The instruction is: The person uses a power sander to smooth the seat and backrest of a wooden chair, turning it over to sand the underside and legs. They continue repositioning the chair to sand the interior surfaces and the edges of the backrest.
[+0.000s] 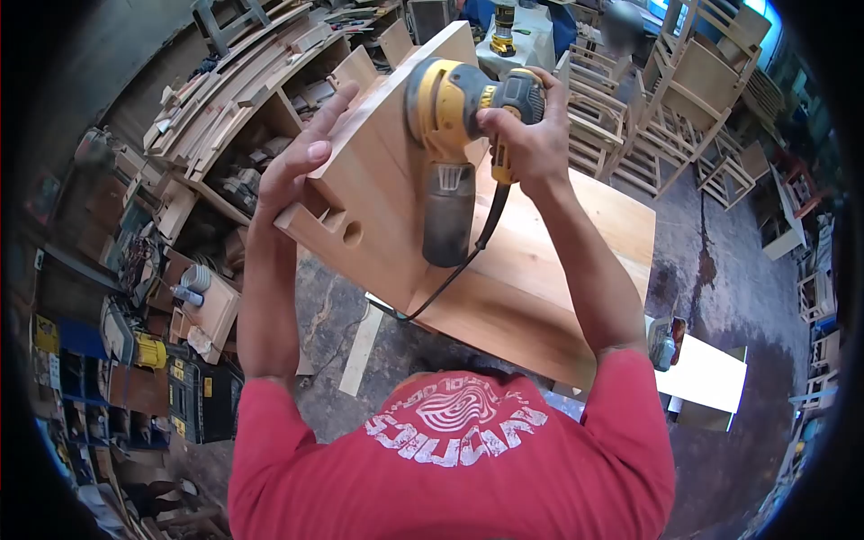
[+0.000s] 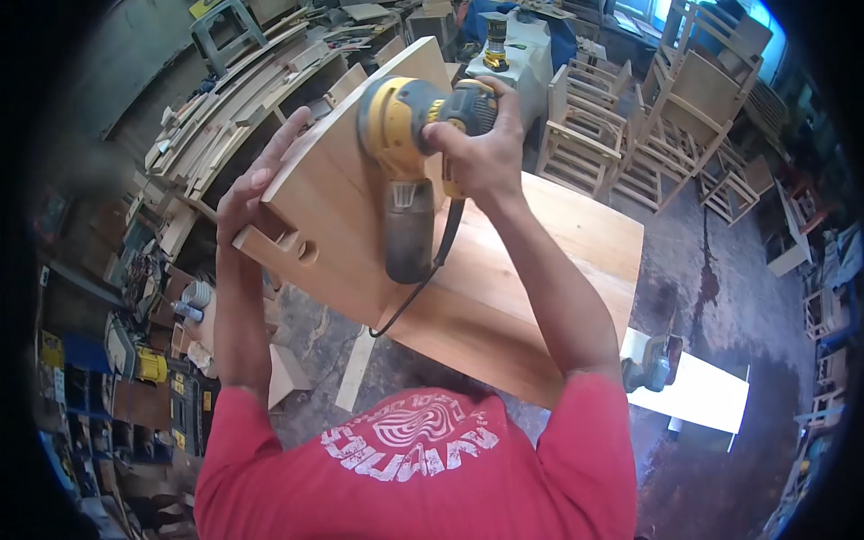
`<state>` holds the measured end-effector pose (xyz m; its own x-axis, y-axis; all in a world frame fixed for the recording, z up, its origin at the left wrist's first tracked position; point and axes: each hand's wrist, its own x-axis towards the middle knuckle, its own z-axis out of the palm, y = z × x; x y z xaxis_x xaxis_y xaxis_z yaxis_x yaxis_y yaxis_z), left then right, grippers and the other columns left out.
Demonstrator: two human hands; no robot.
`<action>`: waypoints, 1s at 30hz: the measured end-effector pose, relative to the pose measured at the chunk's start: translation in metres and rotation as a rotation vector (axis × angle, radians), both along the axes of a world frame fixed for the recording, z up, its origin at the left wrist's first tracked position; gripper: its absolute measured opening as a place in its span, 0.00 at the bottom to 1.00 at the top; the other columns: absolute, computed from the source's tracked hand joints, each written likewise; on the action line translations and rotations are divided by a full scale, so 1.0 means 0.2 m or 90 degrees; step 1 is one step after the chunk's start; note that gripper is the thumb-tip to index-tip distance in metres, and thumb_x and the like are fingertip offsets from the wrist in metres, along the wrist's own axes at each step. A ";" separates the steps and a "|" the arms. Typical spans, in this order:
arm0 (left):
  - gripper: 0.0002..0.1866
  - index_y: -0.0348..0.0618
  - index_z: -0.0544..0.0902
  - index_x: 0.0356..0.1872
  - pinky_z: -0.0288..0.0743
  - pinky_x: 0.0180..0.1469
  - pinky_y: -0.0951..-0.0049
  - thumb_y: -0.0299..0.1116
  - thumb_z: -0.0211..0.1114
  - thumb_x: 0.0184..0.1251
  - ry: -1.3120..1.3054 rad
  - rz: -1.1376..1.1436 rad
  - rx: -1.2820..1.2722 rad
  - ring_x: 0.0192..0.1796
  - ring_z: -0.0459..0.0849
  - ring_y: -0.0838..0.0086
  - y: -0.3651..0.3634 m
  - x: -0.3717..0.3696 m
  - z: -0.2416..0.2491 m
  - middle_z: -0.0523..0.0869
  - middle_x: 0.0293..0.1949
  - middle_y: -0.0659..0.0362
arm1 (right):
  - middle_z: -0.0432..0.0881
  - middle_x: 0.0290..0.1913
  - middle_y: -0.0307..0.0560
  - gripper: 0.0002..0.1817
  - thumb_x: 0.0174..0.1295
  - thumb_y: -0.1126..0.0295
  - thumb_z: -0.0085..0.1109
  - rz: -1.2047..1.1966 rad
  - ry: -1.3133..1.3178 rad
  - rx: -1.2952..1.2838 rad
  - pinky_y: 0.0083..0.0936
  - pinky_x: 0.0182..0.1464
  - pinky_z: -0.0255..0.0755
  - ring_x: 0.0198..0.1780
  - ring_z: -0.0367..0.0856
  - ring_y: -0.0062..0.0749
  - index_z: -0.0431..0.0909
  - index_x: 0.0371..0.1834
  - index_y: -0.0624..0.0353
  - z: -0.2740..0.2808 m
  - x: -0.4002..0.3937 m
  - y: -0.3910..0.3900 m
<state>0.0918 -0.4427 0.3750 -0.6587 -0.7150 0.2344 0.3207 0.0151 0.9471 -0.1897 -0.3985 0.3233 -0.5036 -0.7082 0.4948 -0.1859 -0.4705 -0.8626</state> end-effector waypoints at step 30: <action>0.56 0.33 0.53 0.84 0.53 0.83 0.63 0.45 0.69 0.55 0.039 -0.016 -0.009 0.81 0.65 0.56 -0.02 -0.01 -0.03 0.62 0.80 0.41 | 0.79 0.49 0.52 0.43 0.52 0.72 0.75 0.057 -0.232 0.229 0.29 0.50 0.82 0.48 0.82 0.30 0.60 0.71 0.64 -0.52 0.40 0.54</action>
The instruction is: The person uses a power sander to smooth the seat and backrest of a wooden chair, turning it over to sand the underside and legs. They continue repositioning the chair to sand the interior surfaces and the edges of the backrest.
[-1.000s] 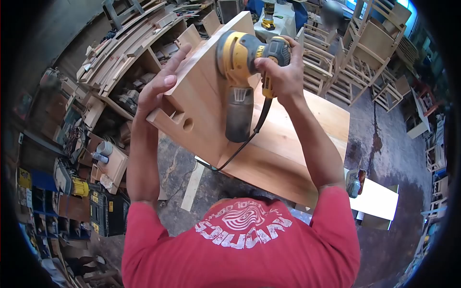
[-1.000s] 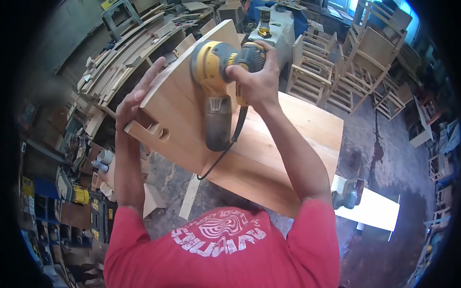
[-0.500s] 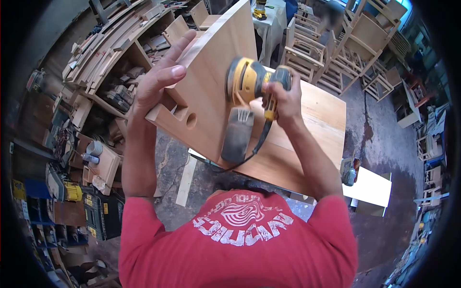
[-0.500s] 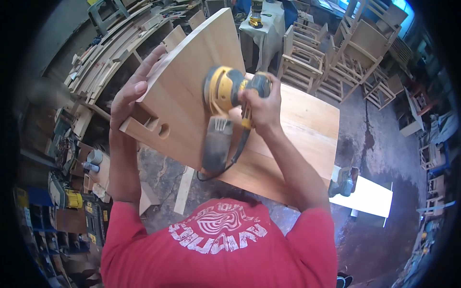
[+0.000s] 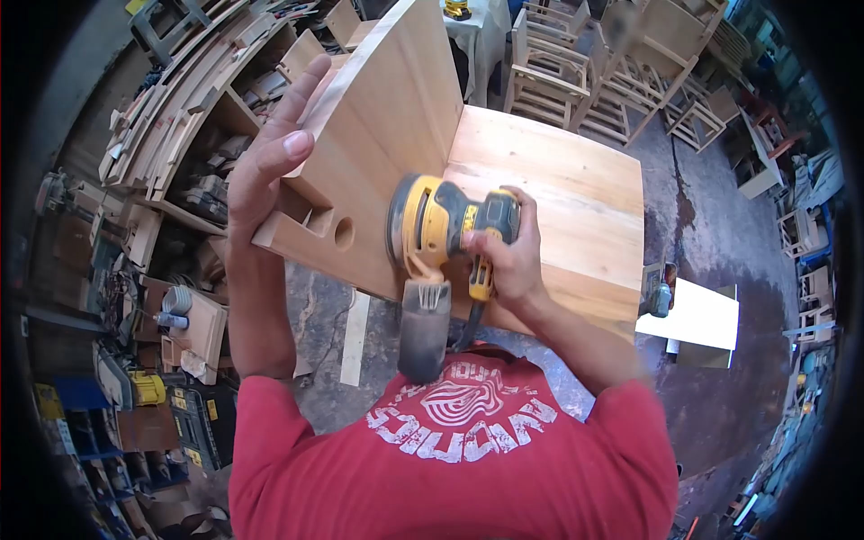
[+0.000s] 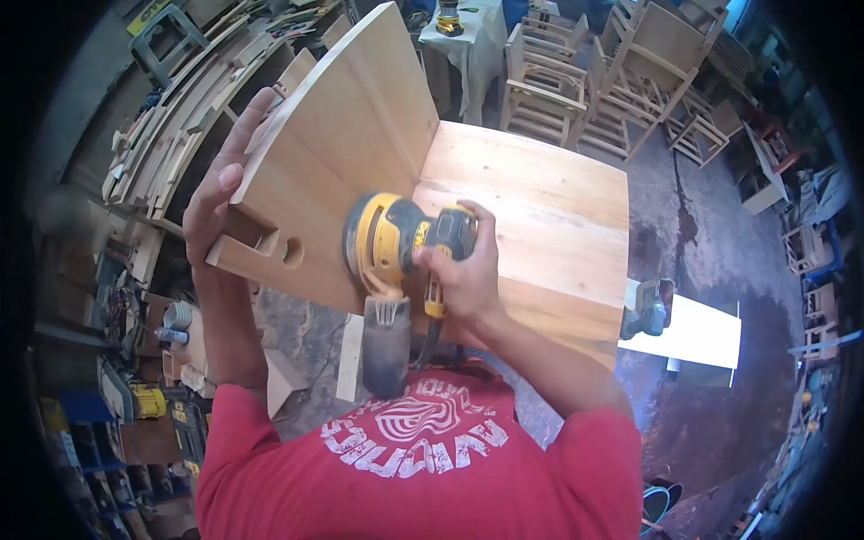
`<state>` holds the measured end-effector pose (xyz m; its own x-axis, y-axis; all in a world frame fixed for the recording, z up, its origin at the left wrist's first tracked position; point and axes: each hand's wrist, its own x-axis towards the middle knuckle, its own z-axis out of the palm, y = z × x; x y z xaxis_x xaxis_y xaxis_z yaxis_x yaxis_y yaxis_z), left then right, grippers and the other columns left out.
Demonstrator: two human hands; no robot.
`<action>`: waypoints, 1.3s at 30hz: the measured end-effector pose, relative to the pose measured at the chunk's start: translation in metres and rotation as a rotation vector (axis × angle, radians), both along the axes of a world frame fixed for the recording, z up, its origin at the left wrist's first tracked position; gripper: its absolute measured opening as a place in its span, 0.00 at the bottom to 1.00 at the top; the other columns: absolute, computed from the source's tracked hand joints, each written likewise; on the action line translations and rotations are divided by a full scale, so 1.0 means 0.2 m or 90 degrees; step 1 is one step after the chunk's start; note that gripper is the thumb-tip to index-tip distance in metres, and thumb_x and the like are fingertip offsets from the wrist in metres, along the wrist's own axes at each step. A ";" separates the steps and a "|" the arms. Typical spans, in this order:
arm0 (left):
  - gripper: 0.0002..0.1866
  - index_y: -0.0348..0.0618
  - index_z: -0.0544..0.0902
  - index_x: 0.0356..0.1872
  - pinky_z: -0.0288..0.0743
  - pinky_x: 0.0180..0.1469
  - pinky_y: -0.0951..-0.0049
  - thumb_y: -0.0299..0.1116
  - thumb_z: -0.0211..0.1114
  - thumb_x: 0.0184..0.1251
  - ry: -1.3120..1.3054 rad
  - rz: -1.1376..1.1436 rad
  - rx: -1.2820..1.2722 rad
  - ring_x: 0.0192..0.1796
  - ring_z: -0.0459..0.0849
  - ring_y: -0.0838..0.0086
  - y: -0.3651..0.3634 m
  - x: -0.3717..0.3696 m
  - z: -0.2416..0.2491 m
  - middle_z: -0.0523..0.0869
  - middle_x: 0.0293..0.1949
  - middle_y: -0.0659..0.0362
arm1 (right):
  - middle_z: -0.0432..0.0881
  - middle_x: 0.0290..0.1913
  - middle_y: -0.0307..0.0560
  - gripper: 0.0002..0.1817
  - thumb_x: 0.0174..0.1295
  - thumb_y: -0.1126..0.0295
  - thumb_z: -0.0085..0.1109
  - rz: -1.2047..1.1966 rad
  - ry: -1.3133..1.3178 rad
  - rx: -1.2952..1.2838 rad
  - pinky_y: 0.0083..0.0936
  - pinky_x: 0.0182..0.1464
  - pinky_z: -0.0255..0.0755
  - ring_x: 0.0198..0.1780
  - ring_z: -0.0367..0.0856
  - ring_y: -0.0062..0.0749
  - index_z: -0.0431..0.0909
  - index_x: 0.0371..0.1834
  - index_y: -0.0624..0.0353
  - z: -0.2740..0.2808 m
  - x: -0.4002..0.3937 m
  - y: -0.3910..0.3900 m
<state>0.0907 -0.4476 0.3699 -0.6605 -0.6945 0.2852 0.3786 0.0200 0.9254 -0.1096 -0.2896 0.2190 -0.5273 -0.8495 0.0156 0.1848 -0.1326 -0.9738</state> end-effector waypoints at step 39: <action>0.54 0.34 0.48 0.84 0.59 0.82 0.60 0.40 0.67 0.61 0.022 -0.016 0.017 0.77 0.70 0.57 0.07 0.01 0.01 0.65 0.78 0.41 | 0.80 0.55 0.58 0.43 0.48 0.63 0.76 -0.095 0.069 -0.096 0.34 0.59 0.79 0.54 0.84 0.42 0.65 0.68 0.62 0.18 -0.36 -0.45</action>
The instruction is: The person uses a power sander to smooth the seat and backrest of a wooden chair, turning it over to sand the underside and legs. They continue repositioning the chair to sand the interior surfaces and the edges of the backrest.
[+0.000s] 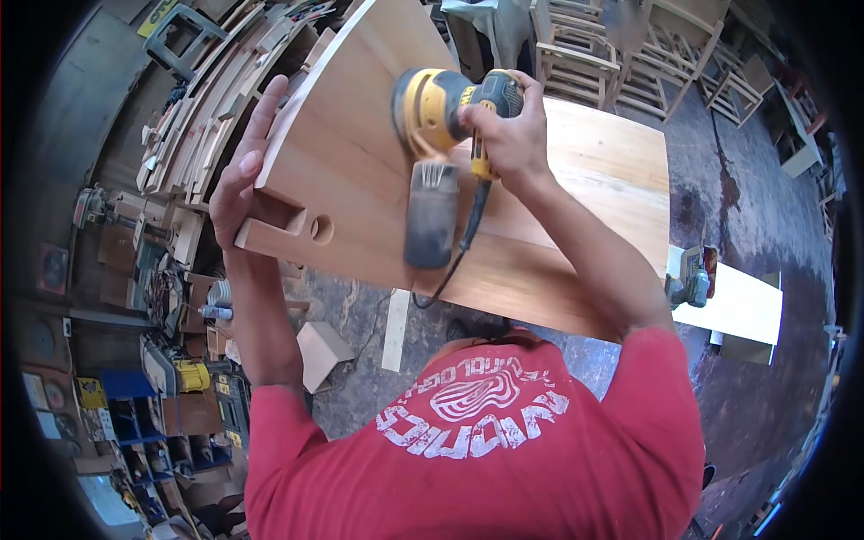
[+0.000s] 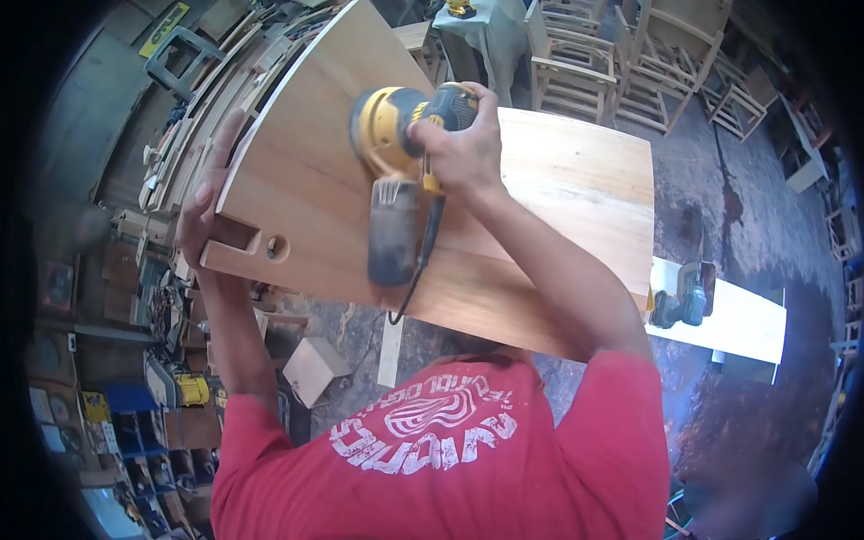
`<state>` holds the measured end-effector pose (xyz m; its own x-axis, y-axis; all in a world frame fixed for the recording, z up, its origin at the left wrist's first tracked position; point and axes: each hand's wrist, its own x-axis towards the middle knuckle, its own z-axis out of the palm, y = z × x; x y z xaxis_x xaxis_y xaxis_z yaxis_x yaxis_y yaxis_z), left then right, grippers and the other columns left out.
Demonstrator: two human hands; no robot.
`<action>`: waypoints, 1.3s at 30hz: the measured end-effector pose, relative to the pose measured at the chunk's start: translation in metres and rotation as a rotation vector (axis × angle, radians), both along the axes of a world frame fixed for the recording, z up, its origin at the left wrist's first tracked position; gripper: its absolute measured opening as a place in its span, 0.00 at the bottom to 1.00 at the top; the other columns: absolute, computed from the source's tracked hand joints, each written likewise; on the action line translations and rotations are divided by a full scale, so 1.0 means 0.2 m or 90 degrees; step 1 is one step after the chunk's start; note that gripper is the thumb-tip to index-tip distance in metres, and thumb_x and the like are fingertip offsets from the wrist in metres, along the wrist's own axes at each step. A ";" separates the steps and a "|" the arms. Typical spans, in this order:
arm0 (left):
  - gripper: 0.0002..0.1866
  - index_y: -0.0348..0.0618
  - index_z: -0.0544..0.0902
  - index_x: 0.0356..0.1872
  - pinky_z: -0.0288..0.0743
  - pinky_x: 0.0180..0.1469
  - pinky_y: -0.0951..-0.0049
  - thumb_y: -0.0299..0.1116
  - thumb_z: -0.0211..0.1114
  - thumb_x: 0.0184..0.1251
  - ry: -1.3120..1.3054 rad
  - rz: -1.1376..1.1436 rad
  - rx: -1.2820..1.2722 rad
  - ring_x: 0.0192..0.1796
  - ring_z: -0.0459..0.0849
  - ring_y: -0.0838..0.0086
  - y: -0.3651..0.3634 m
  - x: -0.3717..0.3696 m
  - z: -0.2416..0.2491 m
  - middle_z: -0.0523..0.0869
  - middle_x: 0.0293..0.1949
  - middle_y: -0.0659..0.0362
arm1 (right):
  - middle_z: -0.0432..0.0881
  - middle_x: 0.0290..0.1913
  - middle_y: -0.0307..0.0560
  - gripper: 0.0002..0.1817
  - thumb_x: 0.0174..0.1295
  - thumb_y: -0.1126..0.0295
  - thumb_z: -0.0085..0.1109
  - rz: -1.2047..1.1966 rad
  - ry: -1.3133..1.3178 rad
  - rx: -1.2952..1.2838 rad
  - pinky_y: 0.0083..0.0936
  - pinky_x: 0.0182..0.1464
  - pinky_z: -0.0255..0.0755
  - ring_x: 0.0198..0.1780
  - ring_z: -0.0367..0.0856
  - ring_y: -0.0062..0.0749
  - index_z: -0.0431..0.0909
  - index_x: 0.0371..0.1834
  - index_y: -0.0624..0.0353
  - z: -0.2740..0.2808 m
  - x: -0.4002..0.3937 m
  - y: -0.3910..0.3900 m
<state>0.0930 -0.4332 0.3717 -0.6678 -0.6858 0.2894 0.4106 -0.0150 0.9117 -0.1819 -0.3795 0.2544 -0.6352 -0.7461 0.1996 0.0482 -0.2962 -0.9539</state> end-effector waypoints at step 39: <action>0.60 0.34 0.44 0.85 0.58 0.82 0.59 0.44 0.70 0.56 -0.005 -0.015 -0.012 0.79 0.68 0.54 -0.02 -0.01 0.00 0.62 0.79 0.41 | 0.82 0.51 0.56 0.40 0.46 0.60 0.75 0.002 0.199 -0.134 0.38 0.58 0.78 0.52 0.85 0.46 0.71 0.64 0.60 0.34 -0.01 -0.09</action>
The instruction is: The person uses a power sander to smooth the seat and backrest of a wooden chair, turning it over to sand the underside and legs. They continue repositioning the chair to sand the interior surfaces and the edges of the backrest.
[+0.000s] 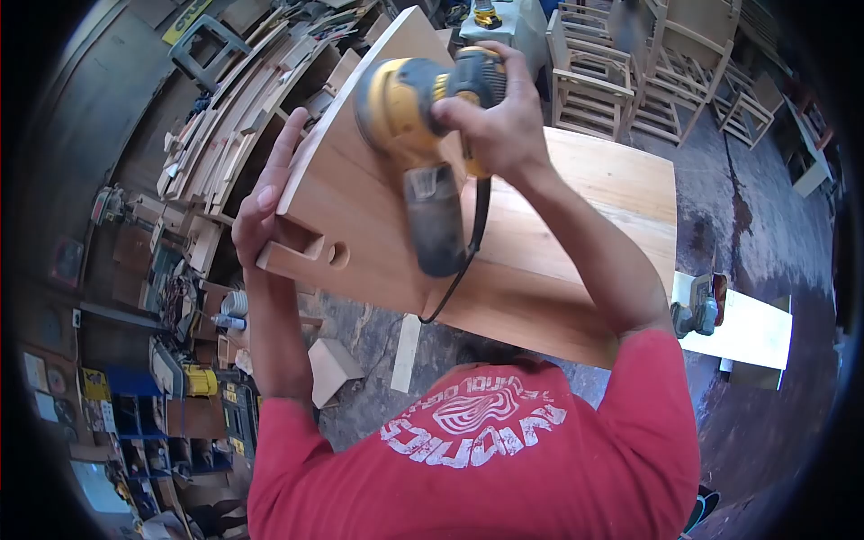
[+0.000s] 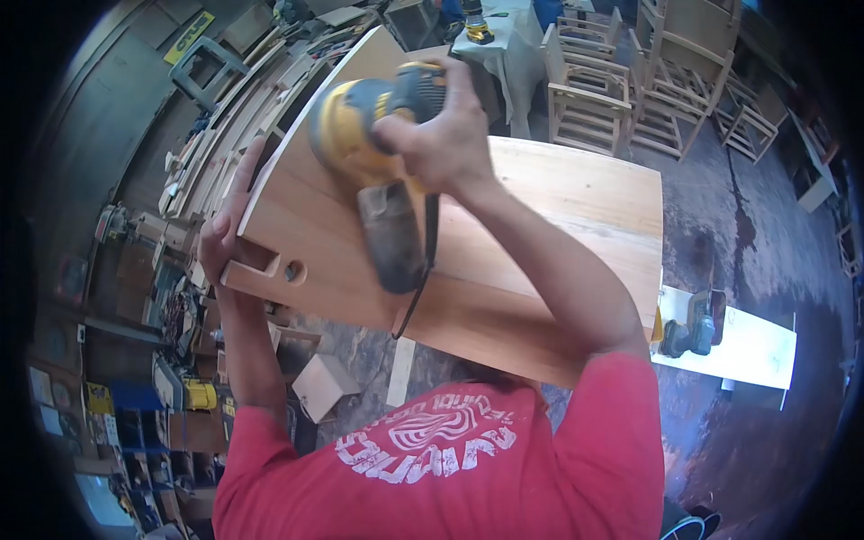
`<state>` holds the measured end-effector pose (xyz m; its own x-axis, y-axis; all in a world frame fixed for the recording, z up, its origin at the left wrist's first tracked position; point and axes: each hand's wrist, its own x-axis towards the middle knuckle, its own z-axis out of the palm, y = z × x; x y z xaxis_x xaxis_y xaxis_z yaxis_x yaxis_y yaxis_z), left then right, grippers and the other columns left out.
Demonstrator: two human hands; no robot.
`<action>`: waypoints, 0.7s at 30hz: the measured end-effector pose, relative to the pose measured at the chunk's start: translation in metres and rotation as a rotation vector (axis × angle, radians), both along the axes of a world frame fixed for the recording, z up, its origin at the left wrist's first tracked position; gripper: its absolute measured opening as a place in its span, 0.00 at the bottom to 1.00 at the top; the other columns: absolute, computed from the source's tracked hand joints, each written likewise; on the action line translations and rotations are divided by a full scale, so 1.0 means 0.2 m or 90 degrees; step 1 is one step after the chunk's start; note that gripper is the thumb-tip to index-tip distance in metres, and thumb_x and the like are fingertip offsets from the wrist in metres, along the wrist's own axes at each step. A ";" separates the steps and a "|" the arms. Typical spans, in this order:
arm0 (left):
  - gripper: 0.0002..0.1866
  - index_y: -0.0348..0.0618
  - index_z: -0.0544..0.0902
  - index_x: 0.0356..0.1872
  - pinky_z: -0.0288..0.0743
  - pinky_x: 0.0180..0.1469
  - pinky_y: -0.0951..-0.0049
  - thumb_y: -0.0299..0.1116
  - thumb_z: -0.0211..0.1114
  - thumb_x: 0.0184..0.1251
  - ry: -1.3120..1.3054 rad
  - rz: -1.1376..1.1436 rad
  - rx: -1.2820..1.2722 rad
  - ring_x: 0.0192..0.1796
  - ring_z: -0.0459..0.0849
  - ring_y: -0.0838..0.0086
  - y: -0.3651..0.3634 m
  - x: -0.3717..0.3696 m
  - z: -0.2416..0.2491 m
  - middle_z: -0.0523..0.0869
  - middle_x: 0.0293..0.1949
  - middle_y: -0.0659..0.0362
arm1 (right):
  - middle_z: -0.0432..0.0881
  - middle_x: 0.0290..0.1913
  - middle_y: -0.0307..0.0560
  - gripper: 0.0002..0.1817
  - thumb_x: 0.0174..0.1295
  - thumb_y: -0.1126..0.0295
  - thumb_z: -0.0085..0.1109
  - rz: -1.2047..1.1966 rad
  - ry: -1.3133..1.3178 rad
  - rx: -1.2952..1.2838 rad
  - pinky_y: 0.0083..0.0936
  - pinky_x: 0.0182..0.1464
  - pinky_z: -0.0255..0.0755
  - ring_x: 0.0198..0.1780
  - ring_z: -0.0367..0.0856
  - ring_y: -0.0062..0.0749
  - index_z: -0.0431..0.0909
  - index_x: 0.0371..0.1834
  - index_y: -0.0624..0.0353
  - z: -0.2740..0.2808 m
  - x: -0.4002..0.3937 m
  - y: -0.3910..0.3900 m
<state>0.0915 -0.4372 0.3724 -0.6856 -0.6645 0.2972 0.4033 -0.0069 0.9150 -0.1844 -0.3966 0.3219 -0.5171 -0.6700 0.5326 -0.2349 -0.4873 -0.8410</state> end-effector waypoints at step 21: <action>0.61 0.34 0.41 0.85 0.57 0.82 0.58 0.39 0.73 0.56 0.035 -0.048 0.059 0.80 0.65 0.54 -0.01 0.01 0.00 0.60 0.80 0.41 | 0.77 0.56 0.55 0.46 0.53 0.68 0.77 0.124 -0.259 0.239 0.32 0.59 0.77 0.55 0.81 0.36 0.57 0.73 0.62 -0.47 0.41 0.62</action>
<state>0.0929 -0.4399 0.3731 -0.7185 -0.6384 0.2759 0.4485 -0.1222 0.8854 -0.1031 -0.2725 0.2283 -0.4784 -0.8778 0.0249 0.2071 -0.1404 -0.9682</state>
